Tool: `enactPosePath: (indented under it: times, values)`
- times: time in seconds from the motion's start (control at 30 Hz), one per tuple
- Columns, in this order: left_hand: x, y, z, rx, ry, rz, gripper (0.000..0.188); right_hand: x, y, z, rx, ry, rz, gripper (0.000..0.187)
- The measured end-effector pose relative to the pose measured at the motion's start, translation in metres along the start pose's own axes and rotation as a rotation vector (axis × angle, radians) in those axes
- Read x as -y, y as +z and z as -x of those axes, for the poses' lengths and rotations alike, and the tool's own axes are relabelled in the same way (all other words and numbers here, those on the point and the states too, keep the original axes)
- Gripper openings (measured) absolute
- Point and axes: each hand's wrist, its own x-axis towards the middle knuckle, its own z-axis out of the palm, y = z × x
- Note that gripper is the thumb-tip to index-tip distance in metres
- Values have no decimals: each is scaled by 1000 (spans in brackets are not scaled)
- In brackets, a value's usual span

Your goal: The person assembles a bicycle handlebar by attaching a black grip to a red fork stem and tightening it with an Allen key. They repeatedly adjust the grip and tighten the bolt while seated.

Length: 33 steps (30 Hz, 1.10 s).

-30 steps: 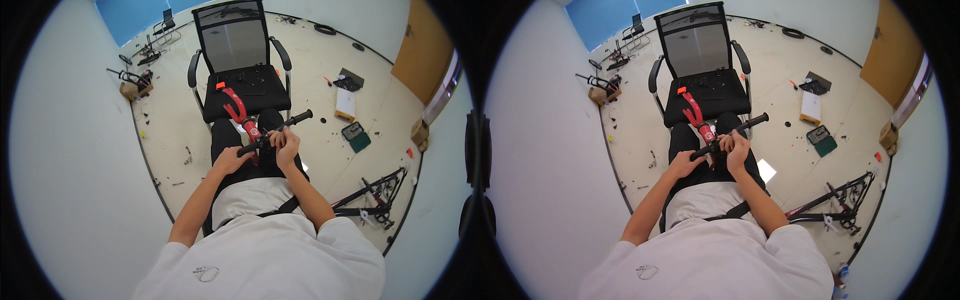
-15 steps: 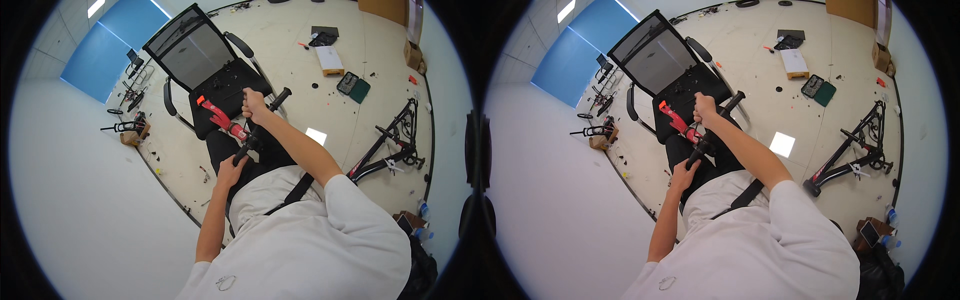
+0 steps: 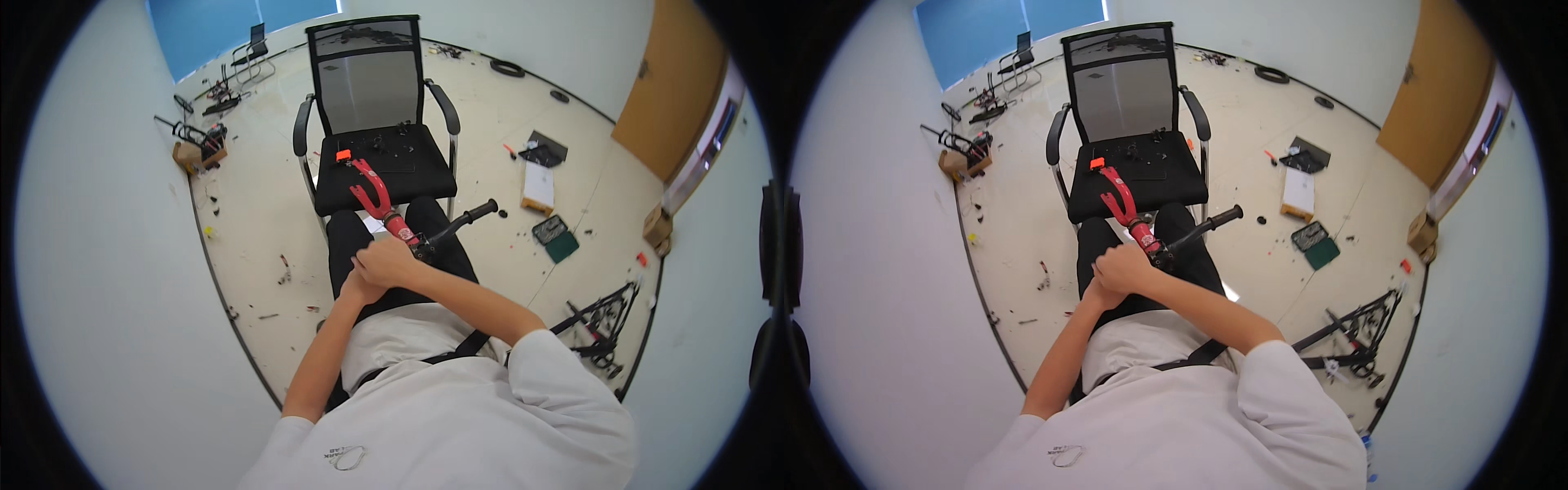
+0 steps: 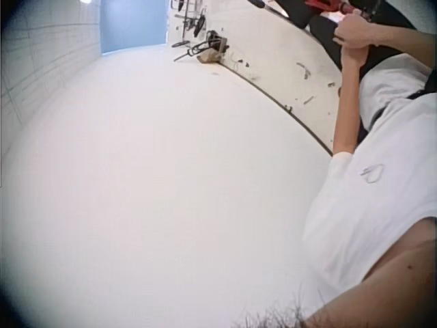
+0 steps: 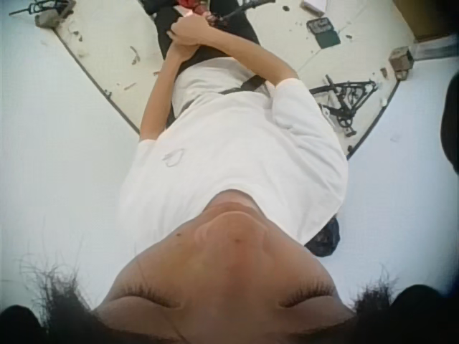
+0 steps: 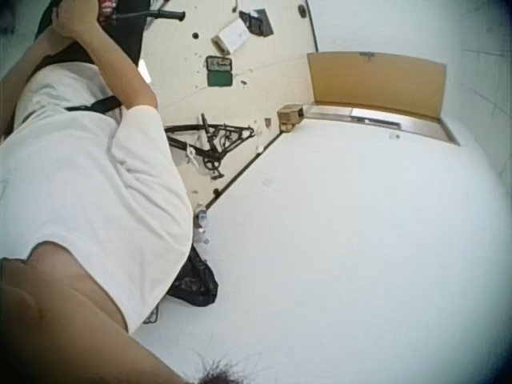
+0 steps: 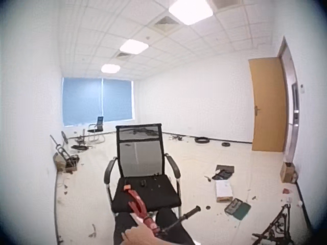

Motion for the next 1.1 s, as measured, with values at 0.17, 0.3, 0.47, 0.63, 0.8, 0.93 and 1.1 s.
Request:
enactPosePath:
  times: [0.17, 0.3, 0.47, 0.63, 0.8, 0.93, 1.1]
  values:
    - [-39, -38, -14, 240, -468, 275, 35, -27, -7, 66, -227, -449, -74, 27]
    - [-56, -55, -22, 214, -555, 324, 58, -54, -30, 102, -565, -438, -258, 28]
    - [-53, -54, -24, 160, -585, 366, 55, -63, -6, 88, -921, 212, -829, 39]
    - [-44, -55, -30, 147, -622, 346, 58, -78, -4, 51, -1223, 490, -1876, 43]
    - [-41, -56, -26, 136, -545, 311, 51, -112, -22, 23, -1279, 668, -2107, 39]
    - [-47, -55, -21, 168, -519, 316, 50, -125, -36, -12, -1209, 821, -1969, 38]
    - [-55, -61, -26, 215, -461, 305, 50, -136, 5, -58, -887, 949, -1345, 37]
